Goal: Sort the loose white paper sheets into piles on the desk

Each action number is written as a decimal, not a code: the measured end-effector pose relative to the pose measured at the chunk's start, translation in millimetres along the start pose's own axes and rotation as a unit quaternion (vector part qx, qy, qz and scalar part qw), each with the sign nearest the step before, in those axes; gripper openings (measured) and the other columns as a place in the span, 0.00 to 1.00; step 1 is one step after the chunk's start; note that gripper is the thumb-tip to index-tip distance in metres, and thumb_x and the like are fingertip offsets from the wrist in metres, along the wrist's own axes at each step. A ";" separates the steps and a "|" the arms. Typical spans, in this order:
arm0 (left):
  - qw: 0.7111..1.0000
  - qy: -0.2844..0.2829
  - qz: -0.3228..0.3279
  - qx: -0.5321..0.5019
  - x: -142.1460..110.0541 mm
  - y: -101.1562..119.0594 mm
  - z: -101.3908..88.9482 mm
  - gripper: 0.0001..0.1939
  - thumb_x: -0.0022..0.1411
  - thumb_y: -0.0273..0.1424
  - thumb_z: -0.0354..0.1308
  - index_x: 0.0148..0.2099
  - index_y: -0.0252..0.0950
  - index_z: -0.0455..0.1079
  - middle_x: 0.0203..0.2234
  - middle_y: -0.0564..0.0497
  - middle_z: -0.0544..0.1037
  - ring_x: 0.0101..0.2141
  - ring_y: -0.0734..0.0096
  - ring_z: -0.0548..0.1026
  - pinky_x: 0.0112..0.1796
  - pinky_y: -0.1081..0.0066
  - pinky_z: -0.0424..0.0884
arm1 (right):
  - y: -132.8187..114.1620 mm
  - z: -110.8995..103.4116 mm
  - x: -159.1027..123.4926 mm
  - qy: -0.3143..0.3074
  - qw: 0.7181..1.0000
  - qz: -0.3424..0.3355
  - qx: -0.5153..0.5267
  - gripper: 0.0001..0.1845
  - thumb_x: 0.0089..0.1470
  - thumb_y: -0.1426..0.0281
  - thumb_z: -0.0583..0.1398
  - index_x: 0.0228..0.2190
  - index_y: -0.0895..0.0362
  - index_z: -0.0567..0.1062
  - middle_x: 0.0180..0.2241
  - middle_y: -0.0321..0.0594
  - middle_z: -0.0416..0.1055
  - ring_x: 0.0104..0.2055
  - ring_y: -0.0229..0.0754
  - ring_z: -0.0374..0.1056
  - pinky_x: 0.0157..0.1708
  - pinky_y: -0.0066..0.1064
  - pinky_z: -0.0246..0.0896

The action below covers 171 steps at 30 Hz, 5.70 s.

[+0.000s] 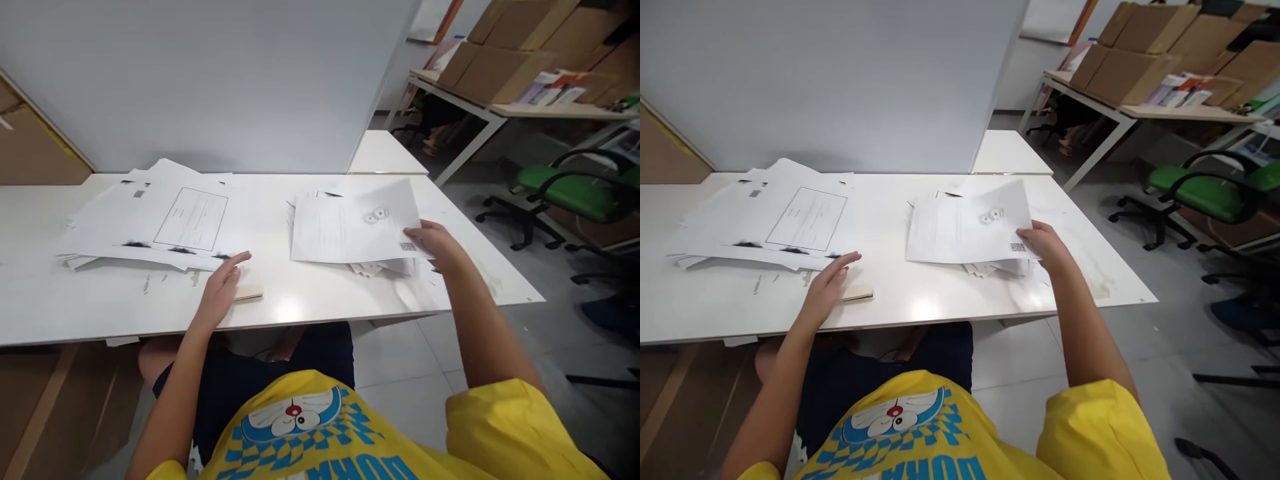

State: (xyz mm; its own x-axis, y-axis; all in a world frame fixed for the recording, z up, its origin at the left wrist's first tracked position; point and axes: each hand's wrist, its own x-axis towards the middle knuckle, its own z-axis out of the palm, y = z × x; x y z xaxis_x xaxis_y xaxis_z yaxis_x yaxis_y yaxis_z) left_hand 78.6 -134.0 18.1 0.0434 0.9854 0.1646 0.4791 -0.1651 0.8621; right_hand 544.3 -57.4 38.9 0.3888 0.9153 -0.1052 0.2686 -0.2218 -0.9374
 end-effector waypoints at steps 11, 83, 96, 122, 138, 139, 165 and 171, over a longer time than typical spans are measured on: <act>0.897 0.367 -0.053 0.241 44.6 -84.2 -137.3 0.28 0.66 0.35 0.49 0.64 0.29 0.67 0.67 0.32 0.66 0.70 0.40 0.55 0.67 0.38 0.50 | 43.7 28.0 1.6 0.154 0.960 -0.001 -0.235 0.45 0.43 0.65 0.65 0.62 0.66 0.64 0.59 0.76 0.61 0.60 0.80 0.62 0.52 0.62 0.63; 0.802 0.325 -0.039 -0.499 71.3 -44.6 -45.6 0.03 0.58 0.33 0.57 0.34 0.39 0.67 0.33 0.48 0.81 0.43 0.63 0.81 0.47 0.64 0.75 | -39.0 257.0 -27.3 -0.168 0.932 -0.170 0.272 0.19 0.43 0.53 0.69 0.32 0.53 0.77 0.35 0.40 0.79 0.42 0.52 0.74 0.46 0.46 0.70; 0.890 0.440 0.109 0.045 60.8 -50.9 -37.4 0.19 0.66 0.45 0.53 0.46 0.35 0.71 0.36 0.48 0.74 0.40 0.62 0.74 0.47 0.62 0.71 | -46.3 225.6 -7.5 -0.159 0.898 -0.293 0.286 0.24 0.49 0.55 0.65 0.45 0.48 0.69 0.51 0.41 0.75 0.57 0.53 0.68 0.61 0.50 0.65; 0.888 0.430 0.123 -0.104 66.0 -41.7 -36.4 0.15 0.66 0.39 0.61 0.32 0.37 0.64 0.23 0.57 0.58 0.28 0.75 0.63 0.32 0.68 0.57 | -58.7 195.7 -10.0 -0.163 0.935 -0.267 0.168 0.23 0.56 0.51 0.65 0.48 0.50 0.72 0.37 0.38 0.76 0.45 0.50 0.75 0.43 0.44 0.74; 0.994 0.050 0.099 -0.005 52.8 -24.2 -10.1 0.09 0.68 0.35 0.60 0.39 0.39 0.80 0.28 0.50 0.80 0.35 0.65 0.77 0.41 0.67 0.71 | 79.1 -2.8 -137.8 -0.064 0.991 0.089 0.070 0.21 0.42 0.61 0.71 0.40 0.48 0.78 0.28 0.35 0.80 0.24 0.44 0.75 0.21 0.32 0.69; 0.995 0.040 0.091 0.015 52.8 -21.4 -9.2 0.08 0.67 0.32 0.60 0.39 0.39 0.80 0.30 0.50 0.80 0.36 0.65 0.77 0.42 0.67 0.71 | 80.5 -2.3 -142.4 -0.063 0.991 0.097 0.075 0.20 0.43 0.61 0.71 0.40 0.48 0.78 0.28 0.35 0.80 0.24 0.44 0.75 0.22 0.32 0.69; 0.999 -0.036 0.040 -0.011 29.6 -20.4 38.3 0.14 0.64 0.37 0.63 0.50 0.37 0.74 0.54 0.46 0.76 0.68 0.50 0.62 0.69 0.49 0.50 | 69.2 15.1 -153.7 -0.087 0.990 0.097 0.061 0.18 0.46 0.61 0.68 0.41 0.49 0.77 0.26 0.34 0.77 0.24 0.42 0.72 0.23 0.32 0.68; 0.952 -0.149 0.056 0.260 23.7 6.9 37.0 0.30 0.75 0.43 0.43 0.72 0.33 0.57 0.69 0.39 0.63 0.72 0.43 0.51 0.69 0.43 0.48 | 67.1 20.8 -151.4 -0.113 0.989 0.080 0.058 0.17 0.50 0.62 0.68 0.43 0.49 0.77 0.28 0.34 0.78 0.26 0.42 0.74 0.25 0.32 0.70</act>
State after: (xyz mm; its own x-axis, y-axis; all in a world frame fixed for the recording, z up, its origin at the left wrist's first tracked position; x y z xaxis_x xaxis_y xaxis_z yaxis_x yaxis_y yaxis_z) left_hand 115.3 -110.3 10.2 0.3293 0.9437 0.0324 0.8231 -0.3037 0.4798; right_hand 485.2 -203.8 -15.0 0.2067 0.9266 -0.3142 0.1112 -0.3413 -0.9333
